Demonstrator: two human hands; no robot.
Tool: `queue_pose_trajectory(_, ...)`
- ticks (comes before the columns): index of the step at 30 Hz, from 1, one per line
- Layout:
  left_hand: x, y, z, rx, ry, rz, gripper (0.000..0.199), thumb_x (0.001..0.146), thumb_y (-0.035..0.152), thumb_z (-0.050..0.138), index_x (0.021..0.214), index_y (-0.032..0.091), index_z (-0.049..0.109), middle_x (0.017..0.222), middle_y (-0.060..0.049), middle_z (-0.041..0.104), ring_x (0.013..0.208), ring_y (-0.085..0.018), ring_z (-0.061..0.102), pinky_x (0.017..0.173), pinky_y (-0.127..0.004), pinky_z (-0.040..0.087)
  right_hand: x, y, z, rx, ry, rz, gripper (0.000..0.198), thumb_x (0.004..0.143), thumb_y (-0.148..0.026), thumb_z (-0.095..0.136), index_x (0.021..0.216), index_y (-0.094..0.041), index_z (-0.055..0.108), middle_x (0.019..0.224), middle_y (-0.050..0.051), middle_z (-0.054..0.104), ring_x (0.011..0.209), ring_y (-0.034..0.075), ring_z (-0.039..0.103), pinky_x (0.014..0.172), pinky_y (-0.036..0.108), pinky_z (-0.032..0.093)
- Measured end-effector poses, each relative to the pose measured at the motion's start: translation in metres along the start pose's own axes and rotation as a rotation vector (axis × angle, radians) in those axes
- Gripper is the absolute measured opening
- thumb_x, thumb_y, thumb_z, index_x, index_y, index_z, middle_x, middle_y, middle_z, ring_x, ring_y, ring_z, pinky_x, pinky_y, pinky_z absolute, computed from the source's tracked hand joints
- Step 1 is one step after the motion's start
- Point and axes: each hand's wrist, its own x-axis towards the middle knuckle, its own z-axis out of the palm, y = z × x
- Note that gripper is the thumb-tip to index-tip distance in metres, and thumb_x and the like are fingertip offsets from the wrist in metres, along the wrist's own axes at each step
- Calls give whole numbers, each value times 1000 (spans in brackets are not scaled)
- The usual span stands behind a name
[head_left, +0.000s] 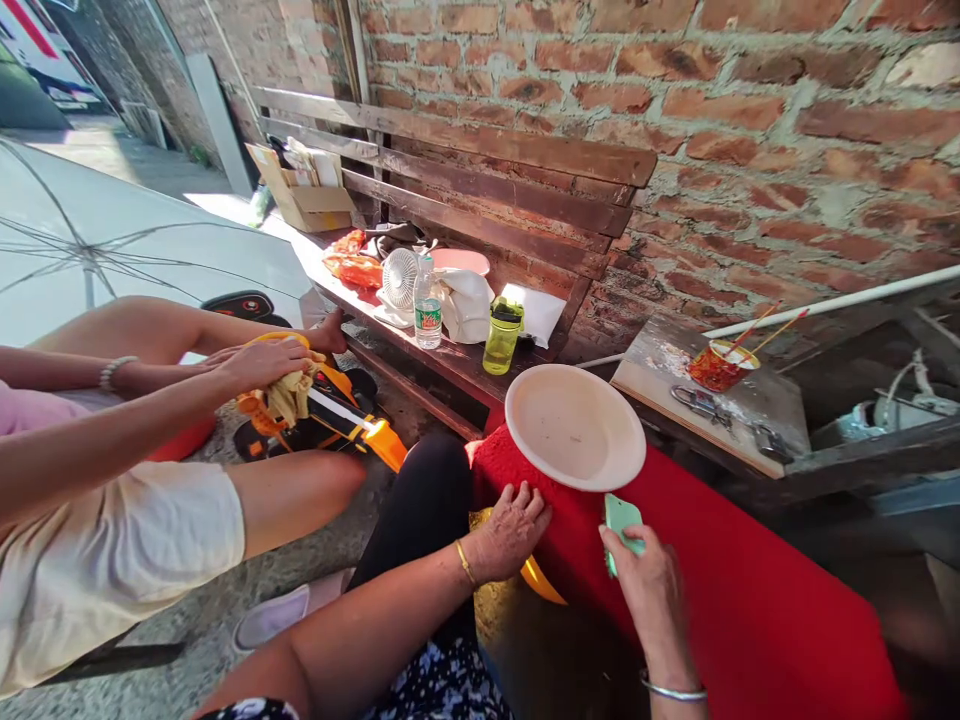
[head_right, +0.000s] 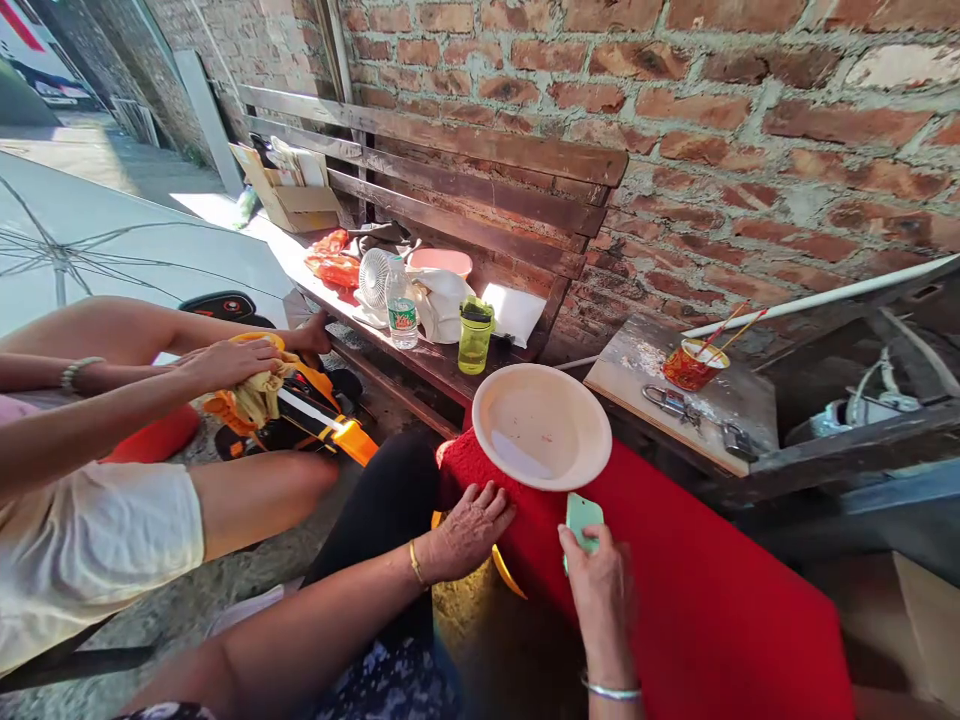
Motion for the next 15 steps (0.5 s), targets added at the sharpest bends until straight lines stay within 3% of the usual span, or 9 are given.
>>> queue_pose_trajectory(4, 2, 3, -2, 0, 2, 5, 50, 95, 30, 51, 141, 10, 53, 139, -21, 56, 129, -41, 50, 103, -56, 42, 8, -33, 13, 3, -51, -16, 40, 75, -64, 54, 82, -25, 60, 80, 11, 69, 85, 30, 66, 72, 37, 50)
queue_pose_trajectory(9, 2, 1, -9, -47, 25, 20, 47, 97, 26, 49, 142, 11, 52, 138, -21, 57, 129, -39, 51, 103, -56, 42, -2, -51, 23, -152, -68, 24, 40, 81, -61, 54, 93, -24, 60, 95, 14, 68, 86, 30, 67, 71, 37, 49)
queue_pose_trajectory(12, 1, -1, -11, -83, 16, 19, 43, 98, 26, 49, 138, 12, 56, 139, -20, 56, 129, -38, 51, 105, -55, 42, -2, -34, 13, -214, -96, 23, 40, 80, -63, 51, 93, -26, 60, 95, 11, 66, 86, 29, 66, 70, 37, 49)
queue_pose_trajectory(15, 4, 1, -9, -149, 13, -12, 33, 100, 26, 50, 129, 16, 62, 134, -17, 59, 131, -36, 52, 106, -54, 42, 5, 7, -6, -246, -79, 74, 46, 78, -69, 47, 89, -27, 61, 86, 10, 65, 82, 31, 65, 65, 39, 48)
